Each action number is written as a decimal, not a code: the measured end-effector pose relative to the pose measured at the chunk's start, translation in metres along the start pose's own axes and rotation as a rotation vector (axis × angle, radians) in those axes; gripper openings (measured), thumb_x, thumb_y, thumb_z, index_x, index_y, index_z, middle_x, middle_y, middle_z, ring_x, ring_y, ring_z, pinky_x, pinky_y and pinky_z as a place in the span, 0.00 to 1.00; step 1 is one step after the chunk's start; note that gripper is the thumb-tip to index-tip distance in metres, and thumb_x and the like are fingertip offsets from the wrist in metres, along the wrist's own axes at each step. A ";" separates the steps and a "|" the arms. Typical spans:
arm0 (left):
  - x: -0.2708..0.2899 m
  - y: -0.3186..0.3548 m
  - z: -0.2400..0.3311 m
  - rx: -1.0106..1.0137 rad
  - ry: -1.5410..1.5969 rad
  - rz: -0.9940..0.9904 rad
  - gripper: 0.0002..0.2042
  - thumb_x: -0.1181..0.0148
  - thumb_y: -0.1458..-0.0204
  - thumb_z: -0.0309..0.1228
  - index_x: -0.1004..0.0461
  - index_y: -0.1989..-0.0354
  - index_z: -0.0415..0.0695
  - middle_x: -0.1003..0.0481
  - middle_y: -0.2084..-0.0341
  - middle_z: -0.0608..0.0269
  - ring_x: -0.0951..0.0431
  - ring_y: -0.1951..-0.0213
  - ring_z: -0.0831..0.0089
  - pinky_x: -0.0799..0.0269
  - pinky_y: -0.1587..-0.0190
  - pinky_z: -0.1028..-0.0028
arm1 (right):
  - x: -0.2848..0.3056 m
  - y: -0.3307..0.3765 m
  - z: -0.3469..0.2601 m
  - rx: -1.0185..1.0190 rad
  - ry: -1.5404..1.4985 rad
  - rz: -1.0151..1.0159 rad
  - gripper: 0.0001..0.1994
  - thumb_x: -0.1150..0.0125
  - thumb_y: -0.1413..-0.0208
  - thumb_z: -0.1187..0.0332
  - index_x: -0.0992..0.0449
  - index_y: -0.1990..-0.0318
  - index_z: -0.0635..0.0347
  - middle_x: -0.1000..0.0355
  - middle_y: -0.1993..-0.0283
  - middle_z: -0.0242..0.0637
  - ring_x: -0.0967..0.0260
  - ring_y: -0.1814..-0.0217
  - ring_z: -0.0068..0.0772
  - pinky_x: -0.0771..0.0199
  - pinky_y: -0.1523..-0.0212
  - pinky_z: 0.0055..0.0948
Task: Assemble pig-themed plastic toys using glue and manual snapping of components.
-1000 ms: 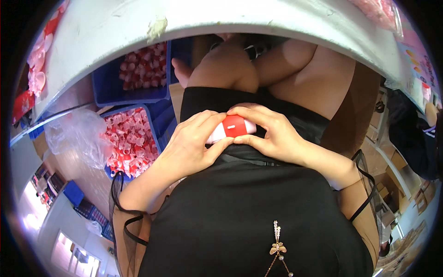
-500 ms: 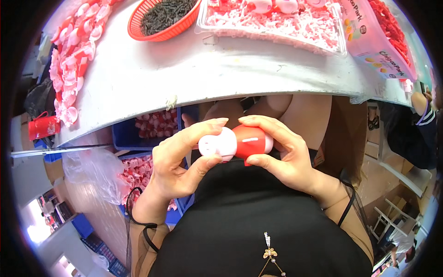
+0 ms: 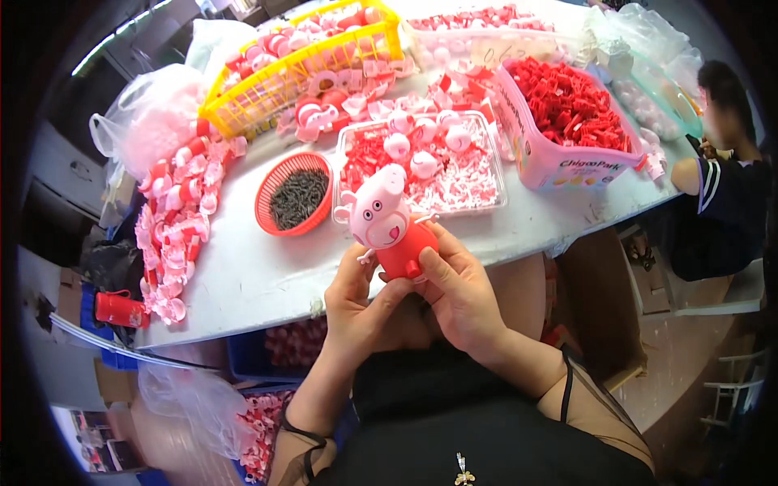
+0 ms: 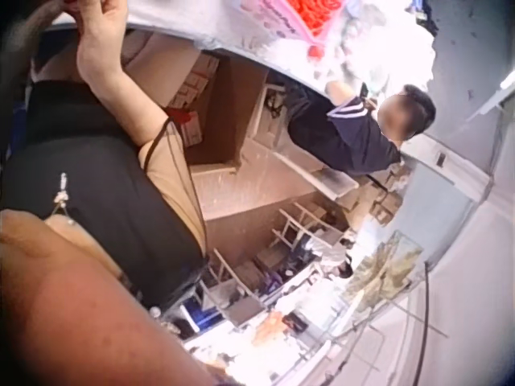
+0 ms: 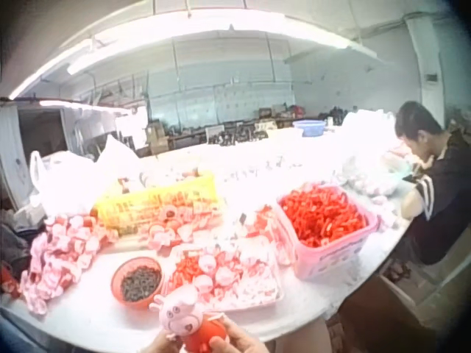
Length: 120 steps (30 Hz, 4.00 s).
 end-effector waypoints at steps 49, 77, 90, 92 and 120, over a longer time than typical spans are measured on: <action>0.001 -0.040 0.019 -0.166 0.017 0.092 0.19 0.47 0.42 0.25 0.38 0.44 0.31 0.30 0.51 0.54 0.29 0.49 0.72 0.34 0.46 0.72 | -0.007 -0.040 -0.023 0.282 0.281 -0.018 0.23 0.47 0.38 0.68 0.42 0.40 0.71 0.35 0.46 0.39 0.35 0.49 0.22 0.33 0.49 0.22; 0.104 -0.274 0.075 0.031 -0.380 0.265 0.28 0.37 0.49 0.37 0.35 0.45 0.30 0.26 0.55 0.54 0.23 0.57 0.69 0.28 0.53 0.74 | -0.024 -0.040 -0.009 0.326 0.745 -0.175 0.29 0.52 0.36 0.62 0.50 0.33 0.66 0.47 0.37 0.49 0.40 0.40 0.37 0.37 0.43 0.33; 0.228 -0.224 0.044 -0.121 -0.609 0.493 0.19 0.43 0.47 0.28 0.33 0.49 0.29 0.24 0.63 0.49 0.21 0.65 0.70 0.25 0.65 0.77 | 0.035 0.035 0.011 0.299 1.074 -0.443 0.14 0.42 0.45 0.71 0.25 0.51 0.59 0.26 0.58 0.41 0.28 0.58 0.40 0.28 0.56 0.31; 0.255 -0.197 0.045 -0.046 -0.612 0.593 0.17 0.46 0.45 0.24 0.34 0.49 0.30 0.24 0.64 0.51 0.21 0.66 0.71 0.23 0.67 0.78 | 0.047 0.038 0.029 0.174 1.181 -0.537 0.14 0.41 0.45 0.69 0.25 0.51 0.57 0.27 0.58 0.42 0.28 0.58 0.40 0.28 0.56 0.31; 0.282 -0.132 0.048 -0.510 -1.766 0.497 0.08 0.40 0.50 0.33 0.23 0.67 0.43 0.26 0.71 0.58 0.27 0.62 0.59 0.35 0.57 0.61 | 0.222 -0.019 0.077 -0.099 1.403 0.061 0.20 0.45 0.42 0.60 0.34 0.45 0.60 0.37 0.40 0.47 0.42 0.37 0.41 0.40 0.39 0.36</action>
Point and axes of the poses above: each hand's wrist, its own y-axis away from the middle knuckle, its own x-axis out of the back of the hand, z = x × y, the point moved 8 cm from there along -y, towards the middle knuckle
